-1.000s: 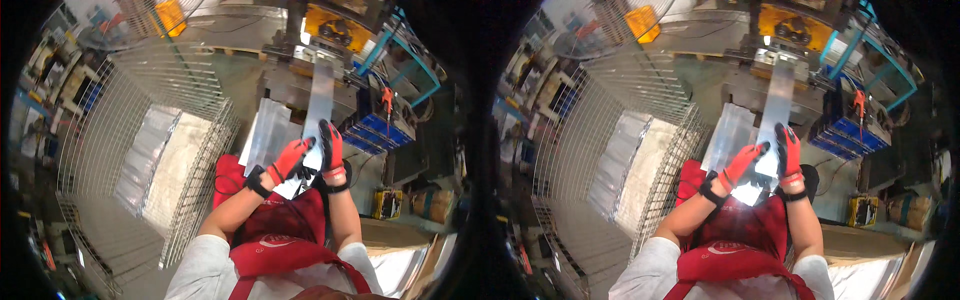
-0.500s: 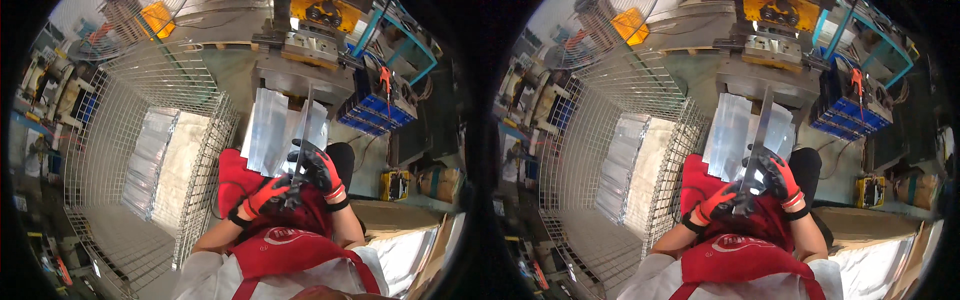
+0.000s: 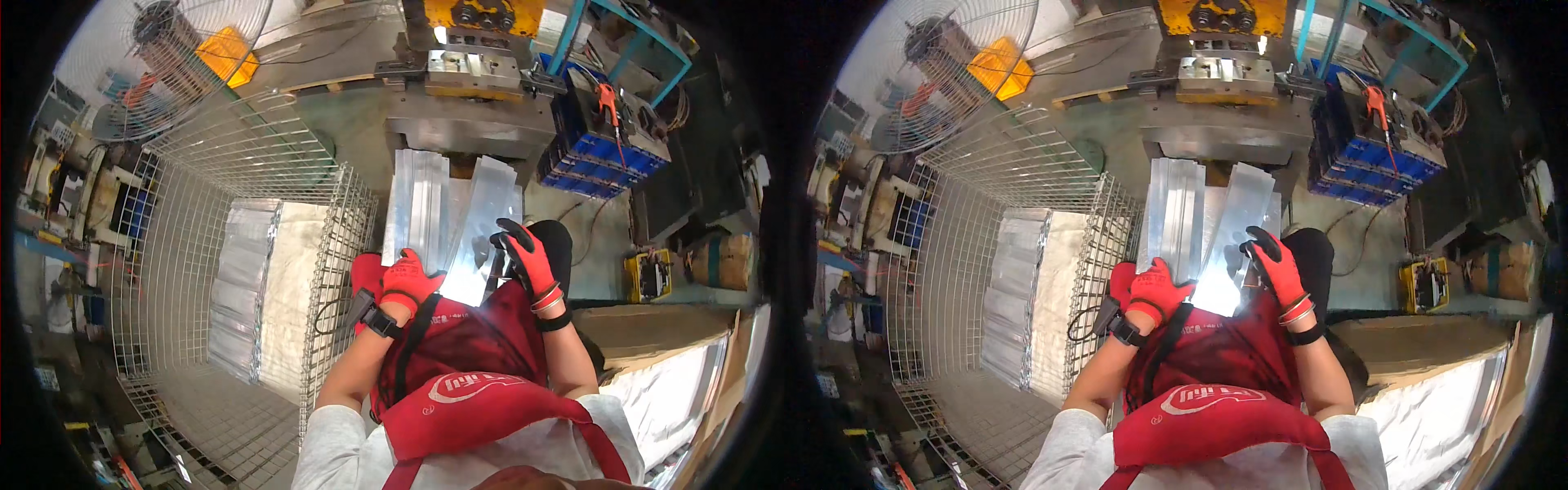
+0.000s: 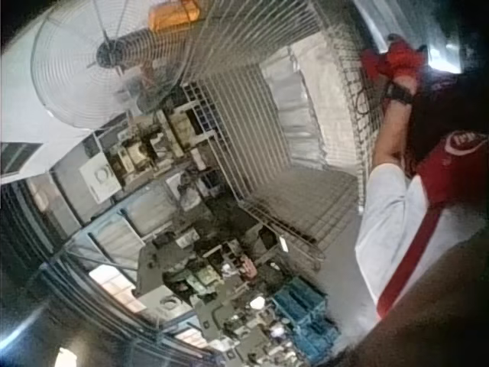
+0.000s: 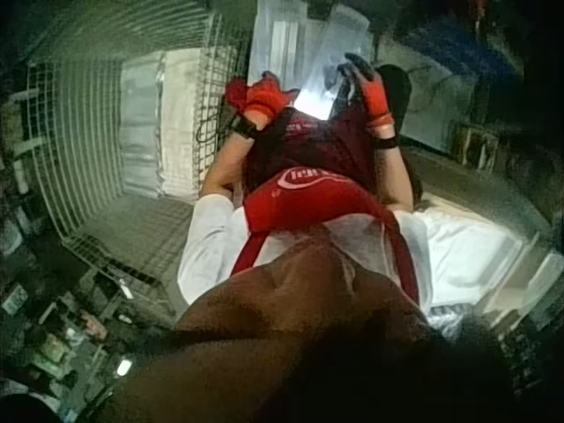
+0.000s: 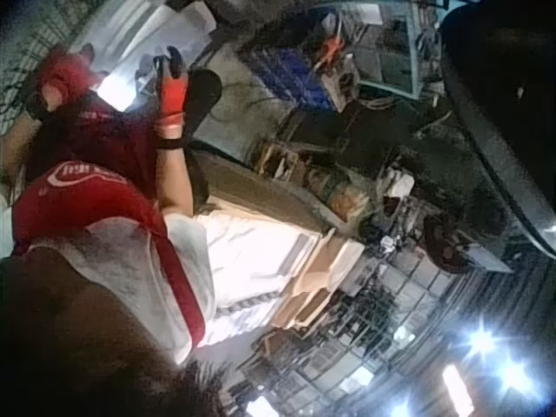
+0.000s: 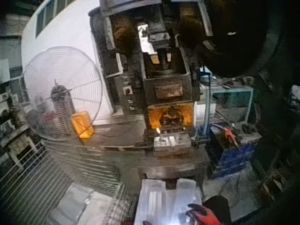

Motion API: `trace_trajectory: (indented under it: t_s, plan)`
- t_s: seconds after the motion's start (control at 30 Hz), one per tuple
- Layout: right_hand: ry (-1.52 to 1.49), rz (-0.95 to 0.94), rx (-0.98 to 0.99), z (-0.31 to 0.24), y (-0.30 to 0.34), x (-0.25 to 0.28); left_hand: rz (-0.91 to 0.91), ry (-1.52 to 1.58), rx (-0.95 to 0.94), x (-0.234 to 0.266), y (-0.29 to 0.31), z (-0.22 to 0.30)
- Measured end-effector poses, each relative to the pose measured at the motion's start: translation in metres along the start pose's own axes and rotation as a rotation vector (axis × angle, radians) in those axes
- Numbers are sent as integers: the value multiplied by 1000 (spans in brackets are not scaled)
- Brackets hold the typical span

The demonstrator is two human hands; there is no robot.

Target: Manually bending and inspecting sheet metal components at a press station.

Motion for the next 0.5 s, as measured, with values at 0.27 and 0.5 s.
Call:
trace_trajectory:
  t_s: [0.27, 0.5]
  plan:
    - [1064, 193, 142, 5, 8, -12, -14, -31, 36, 11, -2, -4]
    - [1180, 139, 98, 19, 13, -31, -63, 8, -175, -9, 2, 66]
Point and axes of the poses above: each hand's wrist, its own y-axis away from the middle knuckle, its own x-axis out of the back of the hand, z = x × y, the point moved 8 cm from there along -y, towards the middle knuckle, and after that the axes turned 1 degree about y, right-handed, at the moved point
